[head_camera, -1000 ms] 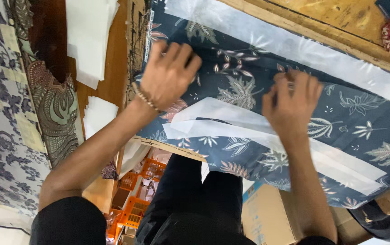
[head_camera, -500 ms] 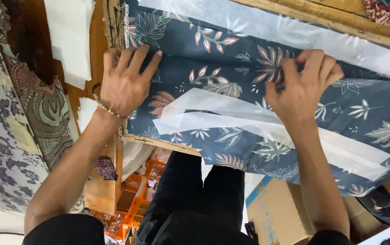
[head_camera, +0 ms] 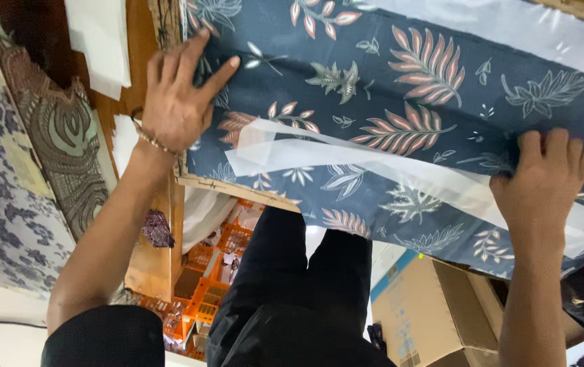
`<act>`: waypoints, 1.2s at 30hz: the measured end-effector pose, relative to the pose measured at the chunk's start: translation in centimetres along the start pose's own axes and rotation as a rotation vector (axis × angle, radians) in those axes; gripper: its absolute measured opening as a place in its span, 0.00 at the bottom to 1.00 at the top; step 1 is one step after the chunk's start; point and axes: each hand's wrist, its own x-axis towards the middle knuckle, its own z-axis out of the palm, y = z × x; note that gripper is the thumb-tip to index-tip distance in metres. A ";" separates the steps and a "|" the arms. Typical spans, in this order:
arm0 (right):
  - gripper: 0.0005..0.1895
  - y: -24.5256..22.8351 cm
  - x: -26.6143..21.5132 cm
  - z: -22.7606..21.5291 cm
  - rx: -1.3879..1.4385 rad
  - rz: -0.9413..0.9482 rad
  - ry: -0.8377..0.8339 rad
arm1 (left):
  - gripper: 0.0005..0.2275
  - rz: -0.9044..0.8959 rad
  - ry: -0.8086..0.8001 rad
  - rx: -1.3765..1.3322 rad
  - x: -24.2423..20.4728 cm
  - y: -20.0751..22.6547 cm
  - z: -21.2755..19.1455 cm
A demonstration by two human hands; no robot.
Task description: The person places white tissue paper onto a patterned fabric laid on a wooden table, folds the fabric around the tissue, and secures it with a ribbon. The person then handles a small patterned fabric piece.
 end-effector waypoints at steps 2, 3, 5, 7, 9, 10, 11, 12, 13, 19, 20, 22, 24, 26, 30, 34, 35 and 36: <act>0.18 -0.2 -1.0 -0.6 -0.003 -0.002 -0.012 | 0.27 -0.017 -0.010 0.012 -0.3 0.2 -0.2; 0.19 -0.6 -1.4 -1.1 0.006 -0.006 -0.001 | 0.27 -0.032 -0.014 0.018 -0.4 0.4 -0.3; 0.20 -1.4 -1.8 -2.5 0.072 -0.025 0.036 | 0.28 -0.070 -0.010 -0.003 -0.7 1.3 -0.5; 0.21 -3.2 -2.2 -3.9 0.192 -0.063 0.080 | 0.28 -0.118 0.006 -0.062 -1.1 2.4 -0.4; 0.23 -5.8 -2.1 -4.8 0.327 -0.119 0.122 | 0.29 -0.137 -0.003 0.016 -1.3 3.5 -0.2; 0.23 -7.3 -1.9 -5.2 0.397 -0.150 0.144 | 0.30 -0.145 -0.005 0.056 -1.3 4.0 -0.1; 0.26 -8.9 -1.4 -5.2 0.483 -0.207 0.156 | 0.30 -0.167 0.014 0.089 -1.4 4.4 -0.1; 0.28 -10.6 -0.7 -5.0 0.569 -0.265 0.169 | 0.31 -0.189 0.035 0.122 -1.4 4.9 0.0; 0.27 -12.4 -0.2 -4.9 0.595 -0.282 0.185 | 0.32 -0.211 0.055 0.154 -1.4 5.5 0.0; 0.13 -17.4 3.2 -5.0 0.669 -0.300 0.274 | 0.33 -0.324 0.135 -0.232 -1.1 13.3 -1.7; 0.12 -17.4 3.0 -5.5 0.746 -0.316 0.244 | 0.30 -0.266 0.110 -0.390 -1.0 15.2 -2.0; 0.11 -17.1 2.2 -6.8 0.899 -0.359 0.180 | 0.28 -0.171 0.050 -0.618 -0.6 18.4 -2.6; 0.10 -16.6 0.8 -8.2 0.956 -0.298 0.073 | 0.27 -0.160 0.009 -0.720 -0.1 19.7 -3.0; 0.10 -16.1 -0.1 -9.1 1.009 -0.256 -0.004 | 0.24 -0.213 -0.010 -0.779 0.3 20.1 -3.2; 0.09 -14.6 -1.3 -10.1 1.070 -0.220 -0.099 | 0.16 -0.475 -0.403 -1.239 0.8 19.7 -3.3; 0.12 -13.7 -1.8 -9.7 1.122 -0.249 -0.146 | 0.17 -0.396 -0.404 -1.587 1.0 18.8 -4.3; 0.12 -13.4 -1.9 -9.3 1.229 -0.328 -0.127 | 0.17 -0.379 -0.429 -1.647 1.0 18.6 -4.7; 0.12 -13.2 -1.9 -8.7 1.335 -0.409 -0.108 | 0.17 -0.324 -0.429 -1.651 1.0 18.5 -5.2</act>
